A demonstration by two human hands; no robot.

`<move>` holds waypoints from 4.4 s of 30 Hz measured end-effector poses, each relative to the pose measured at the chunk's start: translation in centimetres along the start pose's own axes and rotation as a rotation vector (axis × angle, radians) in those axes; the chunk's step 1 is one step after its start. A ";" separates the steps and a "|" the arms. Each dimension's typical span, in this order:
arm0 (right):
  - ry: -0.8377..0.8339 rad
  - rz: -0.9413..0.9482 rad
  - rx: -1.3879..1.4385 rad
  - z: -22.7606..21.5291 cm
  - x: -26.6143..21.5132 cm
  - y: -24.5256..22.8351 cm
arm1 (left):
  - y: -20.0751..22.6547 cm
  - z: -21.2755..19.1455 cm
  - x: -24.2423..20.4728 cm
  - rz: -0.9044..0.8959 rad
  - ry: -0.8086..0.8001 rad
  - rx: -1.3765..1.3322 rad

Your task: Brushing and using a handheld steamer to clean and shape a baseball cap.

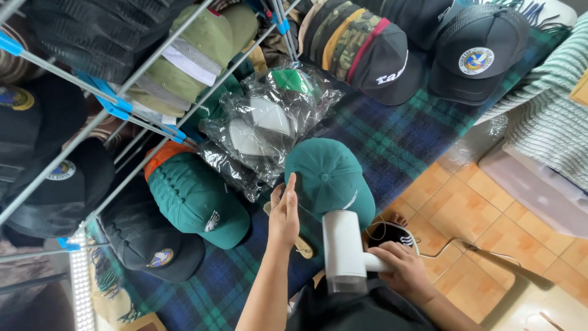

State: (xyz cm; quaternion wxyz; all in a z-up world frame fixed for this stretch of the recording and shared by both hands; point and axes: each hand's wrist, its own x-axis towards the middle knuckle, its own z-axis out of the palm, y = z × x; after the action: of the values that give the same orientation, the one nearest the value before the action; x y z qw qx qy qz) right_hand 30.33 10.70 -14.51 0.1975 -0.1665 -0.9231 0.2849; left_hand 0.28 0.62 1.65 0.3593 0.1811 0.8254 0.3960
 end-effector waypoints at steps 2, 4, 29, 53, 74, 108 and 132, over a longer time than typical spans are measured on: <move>0.064 0.090 0.093 -0.2 -0.7 -0.6 | 0.1 0.0 0.0 0.000 0.004 0.021; 0.123 0.181 0.185 0.0 -1.8 -0.3 | 0.2 0.0 0.0 -0.004 0.006 0.038; 0.173 1.095 0.779 -4.9 3.8 1.7 | -0.2 0.6 0.1 0.030 0.065 0.003; -0.195 0.623 0.487 -13.1 6.4 -6.0 | -13.9 8.6 1.3 -0.184 0.017 -0.653; -0.020 0.651 0.301 -15.8 19.5 -10.9 | -13.1 8.9 -1.6 -0.300 -0.127 -0.683; -1.461 -0.770 -0.895 -3.6 41.4 -26.7 | -11.9 14.0 -0.7 -0.271 0.261 -1.315; -0.630 0.279 0.281 -14.1 41.4 -2.2 | -12.8 11.5 -2.0 -0.396 0.312 -1.243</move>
State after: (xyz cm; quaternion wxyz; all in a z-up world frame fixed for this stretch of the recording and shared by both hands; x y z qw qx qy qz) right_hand 0.51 32.91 8.67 -0.1159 -0.1661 -0.8590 0.4701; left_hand 9.95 -2.46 -12.40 0.3391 -0.2739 0.5035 0.7460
